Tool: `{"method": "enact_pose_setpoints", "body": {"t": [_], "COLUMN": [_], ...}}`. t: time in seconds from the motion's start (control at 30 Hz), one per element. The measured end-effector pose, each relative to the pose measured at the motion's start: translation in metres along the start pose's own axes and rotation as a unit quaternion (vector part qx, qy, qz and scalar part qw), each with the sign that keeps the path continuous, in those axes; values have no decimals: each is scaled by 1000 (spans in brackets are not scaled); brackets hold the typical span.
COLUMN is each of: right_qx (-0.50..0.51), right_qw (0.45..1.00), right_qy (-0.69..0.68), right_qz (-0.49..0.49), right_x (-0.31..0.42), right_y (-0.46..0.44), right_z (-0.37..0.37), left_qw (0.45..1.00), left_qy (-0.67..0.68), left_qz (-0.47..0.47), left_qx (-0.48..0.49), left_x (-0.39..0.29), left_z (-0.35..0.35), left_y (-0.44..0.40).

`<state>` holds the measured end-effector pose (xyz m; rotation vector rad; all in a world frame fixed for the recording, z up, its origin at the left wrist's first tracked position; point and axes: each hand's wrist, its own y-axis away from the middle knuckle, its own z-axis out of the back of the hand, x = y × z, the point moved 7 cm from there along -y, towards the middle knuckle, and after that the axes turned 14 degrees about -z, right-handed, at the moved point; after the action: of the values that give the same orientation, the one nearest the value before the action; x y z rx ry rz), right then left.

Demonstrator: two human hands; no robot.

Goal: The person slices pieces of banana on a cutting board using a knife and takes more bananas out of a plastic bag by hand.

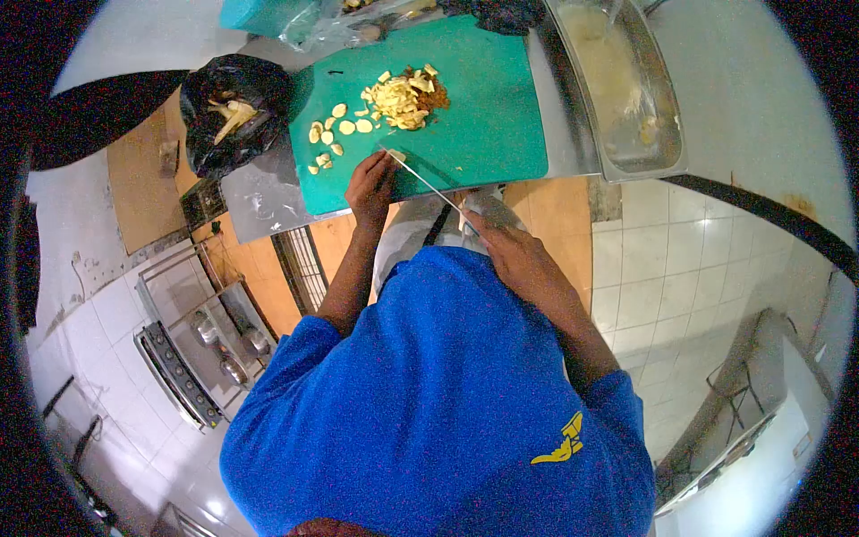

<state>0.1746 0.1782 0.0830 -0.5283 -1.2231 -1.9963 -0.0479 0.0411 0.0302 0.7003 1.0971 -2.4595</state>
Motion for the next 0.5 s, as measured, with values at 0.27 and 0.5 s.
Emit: {"method": "enact_pose_setpoints", "body": {"t": [0.27, 0.5], "right_qx": [-12, 14], "right_qw": [1000, 999], "right_qy": [9, 18], "right_qz": [-10, -23], "right_x": [8, 6], "right_y": [2, 2], "right_z": [7, 6], "left_qw": [1000, 998], "left_qy": [-21, -42], "left_qz": [-19, -37], "left_qx": [1, 25], "left_x": [3, 6], "left_z": [-4, -7], "left_y": [4, 10]}}
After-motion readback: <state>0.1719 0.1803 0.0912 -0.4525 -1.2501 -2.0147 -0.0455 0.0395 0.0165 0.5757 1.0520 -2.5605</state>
